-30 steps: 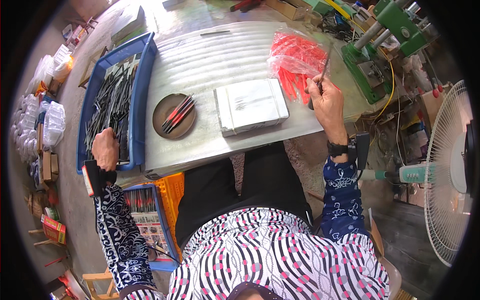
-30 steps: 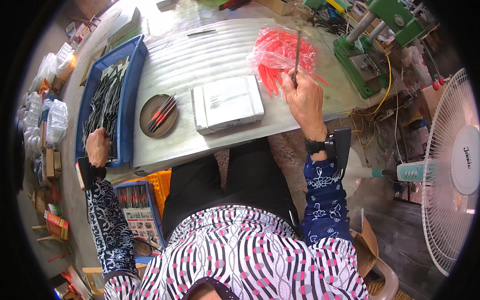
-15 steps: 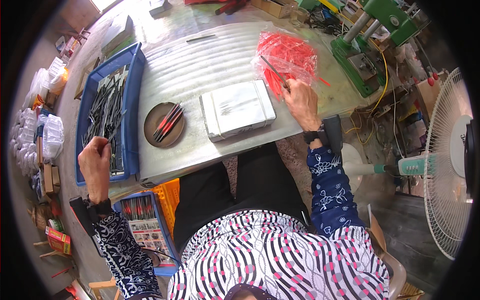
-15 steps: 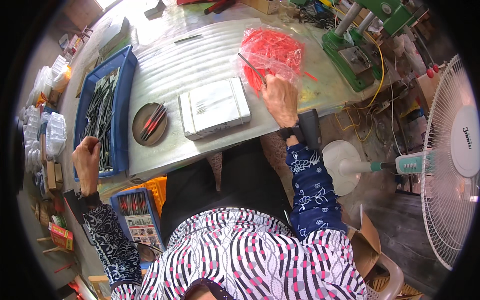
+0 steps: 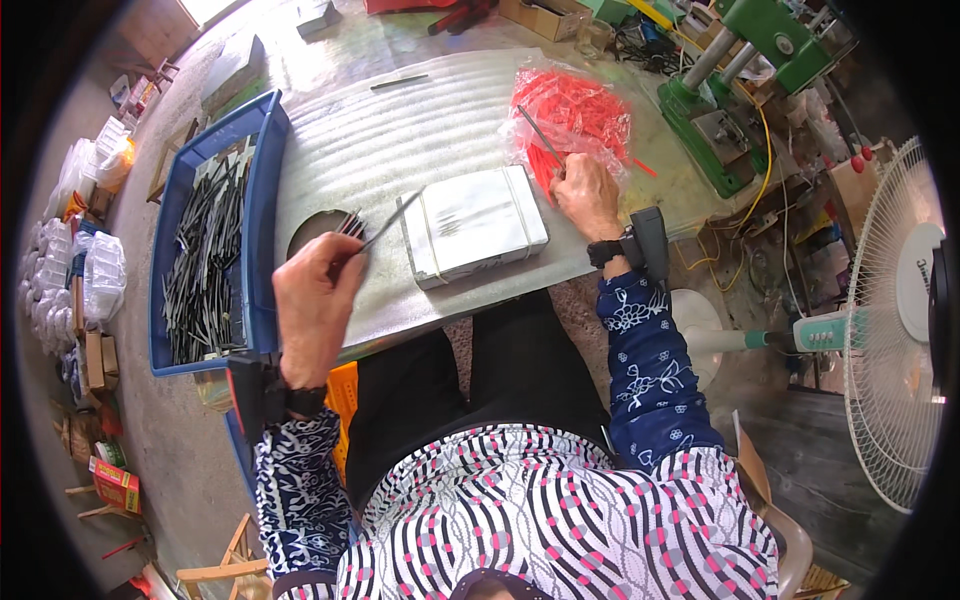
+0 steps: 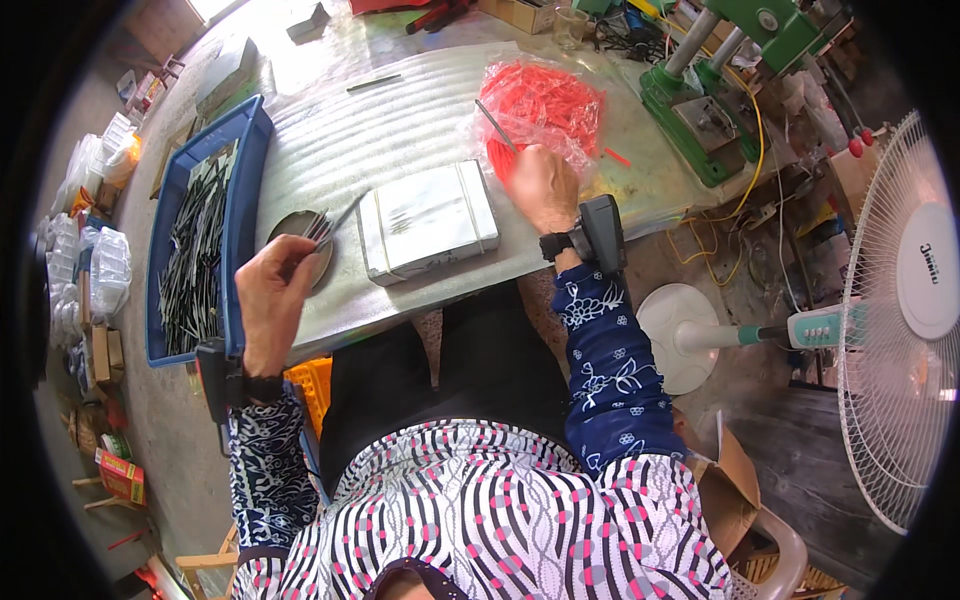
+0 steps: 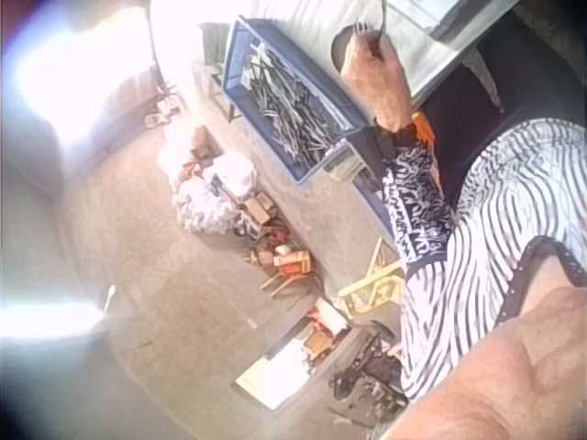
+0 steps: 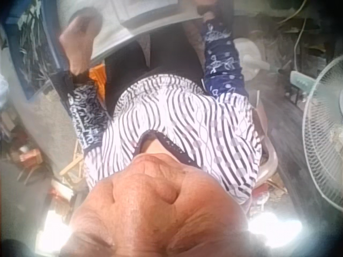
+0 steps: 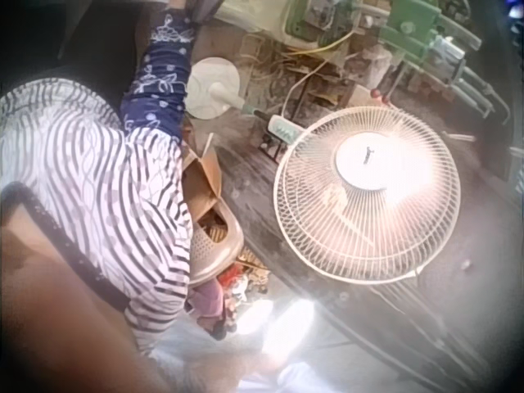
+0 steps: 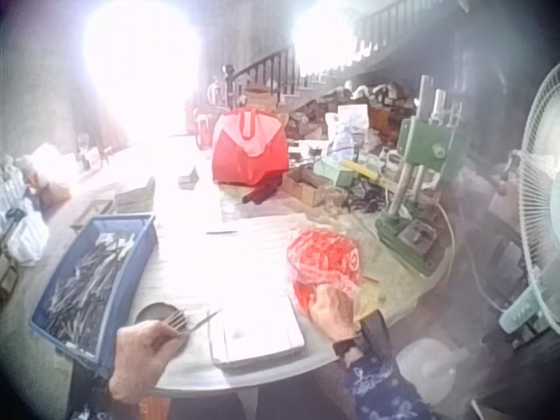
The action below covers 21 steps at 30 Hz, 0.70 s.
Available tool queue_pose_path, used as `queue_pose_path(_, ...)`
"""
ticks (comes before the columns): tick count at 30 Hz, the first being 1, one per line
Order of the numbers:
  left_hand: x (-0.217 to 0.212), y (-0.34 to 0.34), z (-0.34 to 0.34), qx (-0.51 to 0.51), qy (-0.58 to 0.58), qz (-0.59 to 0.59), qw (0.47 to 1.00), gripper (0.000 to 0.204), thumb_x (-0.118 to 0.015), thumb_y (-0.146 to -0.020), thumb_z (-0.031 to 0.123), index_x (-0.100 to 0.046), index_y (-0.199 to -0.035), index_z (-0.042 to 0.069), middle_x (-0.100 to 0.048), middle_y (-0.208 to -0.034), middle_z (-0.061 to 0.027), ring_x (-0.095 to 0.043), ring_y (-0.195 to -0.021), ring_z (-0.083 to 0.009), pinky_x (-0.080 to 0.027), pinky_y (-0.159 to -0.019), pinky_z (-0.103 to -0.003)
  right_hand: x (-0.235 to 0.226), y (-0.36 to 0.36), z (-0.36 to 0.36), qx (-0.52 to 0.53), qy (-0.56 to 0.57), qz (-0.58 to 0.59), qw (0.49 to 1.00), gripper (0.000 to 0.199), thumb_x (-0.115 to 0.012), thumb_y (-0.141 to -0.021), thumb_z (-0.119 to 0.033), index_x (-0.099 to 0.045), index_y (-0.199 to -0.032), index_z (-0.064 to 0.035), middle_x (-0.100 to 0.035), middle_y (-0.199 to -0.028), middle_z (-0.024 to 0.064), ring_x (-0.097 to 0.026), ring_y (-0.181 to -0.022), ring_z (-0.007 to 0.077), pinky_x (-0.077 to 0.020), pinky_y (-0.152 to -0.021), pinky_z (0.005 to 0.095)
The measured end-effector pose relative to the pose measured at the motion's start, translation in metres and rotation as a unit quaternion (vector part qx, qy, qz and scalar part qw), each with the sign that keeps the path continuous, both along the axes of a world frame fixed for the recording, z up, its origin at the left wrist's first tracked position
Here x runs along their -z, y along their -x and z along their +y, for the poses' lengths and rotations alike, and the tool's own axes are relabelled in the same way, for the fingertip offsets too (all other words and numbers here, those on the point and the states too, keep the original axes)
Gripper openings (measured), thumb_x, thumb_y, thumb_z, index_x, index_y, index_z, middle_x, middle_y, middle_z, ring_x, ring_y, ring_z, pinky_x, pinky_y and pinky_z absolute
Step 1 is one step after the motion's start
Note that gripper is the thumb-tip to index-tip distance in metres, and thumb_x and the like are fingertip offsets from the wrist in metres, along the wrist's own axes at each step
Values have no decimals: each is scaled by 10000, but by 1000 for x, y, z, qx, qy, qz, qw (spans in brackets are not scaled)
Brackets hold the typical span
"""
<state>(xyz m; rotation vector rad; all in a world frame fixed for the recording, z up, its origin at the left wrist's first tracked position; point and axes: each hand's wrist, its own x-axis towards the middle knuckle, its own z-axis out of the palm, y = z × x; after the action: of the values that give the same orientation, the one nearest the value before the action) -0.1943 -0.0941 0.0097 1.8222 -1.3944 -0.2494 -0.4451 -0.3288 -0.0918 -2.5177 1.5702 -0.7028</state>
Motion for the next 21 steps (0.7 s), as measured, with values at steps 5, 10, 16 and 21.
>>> queue_pose_path(5, 9, 24, -21, 52, 22, -28, 998, 83, -705, -794, 62, -657, -846, 20, -636, -734, -115, -612, -611, -238, -477, -593, -345, -4, 9, 10, -35, 87, -52, 994, 199, -687, -786, -206, -588, -811, -36, -622, -813, 189, -608, -802, 400, -472, -717, 507)
queue_pose_path(10, 21, 35, -37, 70, 29, -41, 996, 80, -695, -807, 109, -657, -855, 57, -644, -757, -108, -637, -694, -294, -484, -632, -387, -23, 17, 30, -39, 29, -85, 995, 171, -670, -781, -170, -640, -819, -6, -657, -778, 206, -646, -756, 375, -494, -694, 452)
queue_pose_path(16, 30, 41, -43, 71, 28, -78, 994, 63, -678, -830, 131, -645, -867, 92, -628, -779, -94, -640, -723, -300, -485, -631, -398, -50, 15, 54, -49, -126, -206, 969, 132, -699, -802, -90, -647, -851, 21, -644, -717, 92, -615, -663, 155, -479, -620, 306)
queue_pose_path(21, 33, 41, -44, 80, 32, -113, 990, 68, -675, -843, 138, -628, -868, 97, -597, -767, -86, -625, -712, -302, -476, -612, -409, -68, 13, 74, -114, -168, -284, 937, 86, -695, -822, 4, -652, -887, 39, -593, -723, 24, -545, -666, 80, -448, -610, 249)
